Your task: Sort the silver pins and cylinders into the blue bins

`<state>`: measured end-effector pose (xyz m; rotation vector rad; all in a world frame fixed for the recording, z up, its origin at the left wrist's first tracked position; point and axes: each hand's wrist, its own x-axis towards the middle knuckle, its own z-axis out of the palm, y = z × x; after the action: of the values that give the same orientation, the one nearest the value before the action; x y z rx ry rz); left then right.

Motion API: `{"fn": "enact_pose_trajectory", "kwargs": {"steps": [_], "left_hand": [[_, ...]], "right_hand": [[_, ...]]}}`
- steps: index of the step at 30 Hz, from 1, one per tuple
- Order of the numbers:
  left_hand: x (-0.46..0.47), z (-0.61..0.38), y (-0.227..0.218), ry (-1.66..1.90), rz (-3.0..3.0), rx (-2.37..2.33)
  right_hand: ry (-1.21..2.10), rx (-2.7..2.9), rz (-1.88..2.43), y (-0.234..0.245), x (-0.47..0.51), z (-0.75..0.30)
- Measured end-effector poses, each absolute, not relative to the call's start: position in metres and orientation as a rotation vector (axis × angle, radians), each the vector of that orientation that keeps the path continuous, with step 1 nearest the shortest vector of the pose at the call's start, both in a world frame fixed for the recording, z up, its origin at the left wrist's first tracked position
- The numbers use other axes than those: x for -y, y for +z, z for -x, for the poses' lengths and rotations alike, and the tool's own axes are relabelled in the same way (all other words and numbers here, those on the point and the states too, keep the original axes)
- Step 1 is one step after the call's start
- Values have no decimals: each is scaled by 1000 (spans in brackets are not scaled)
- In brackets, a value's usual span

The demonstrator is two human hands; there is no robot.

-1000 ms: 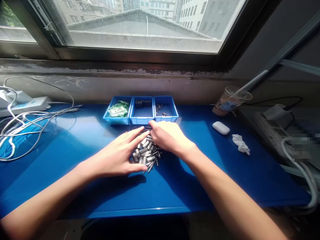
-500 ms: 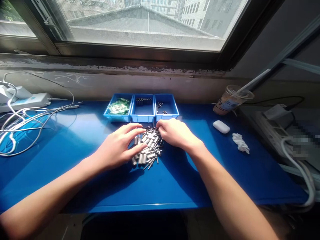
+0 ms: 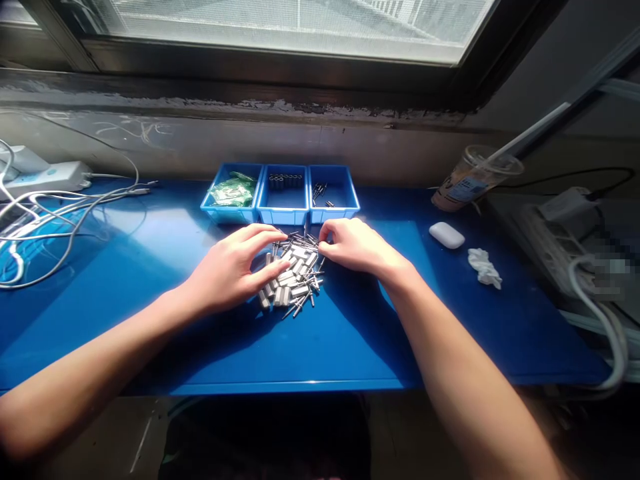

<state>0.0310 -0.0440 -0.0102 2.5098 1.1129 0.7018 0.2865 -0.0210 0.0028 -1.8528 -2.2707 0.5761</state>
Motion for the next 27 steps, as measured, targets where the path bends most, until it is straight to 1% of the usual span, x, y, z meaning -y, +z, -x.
{"fn": "enact_pose_trajectory", "kwargs": {"steps": [7, 14, 20, 27], "left_hand": [[44, -31, -10, 713, -2515, -1098], [45, -31, -9, 712, -2505, -1094], [45, -31, -9, 713, -2504, -1089], [45, -30, -8, 685, -2504, -1082]], "right_hand": [[590, 2210, 1935, 1, 20, -285], [473, 2206, 2026, 4, 20, -294], [554, 2229, 1958, 4, 20, -296], [573, 2253, 1925, 5, 20, -299]]}}
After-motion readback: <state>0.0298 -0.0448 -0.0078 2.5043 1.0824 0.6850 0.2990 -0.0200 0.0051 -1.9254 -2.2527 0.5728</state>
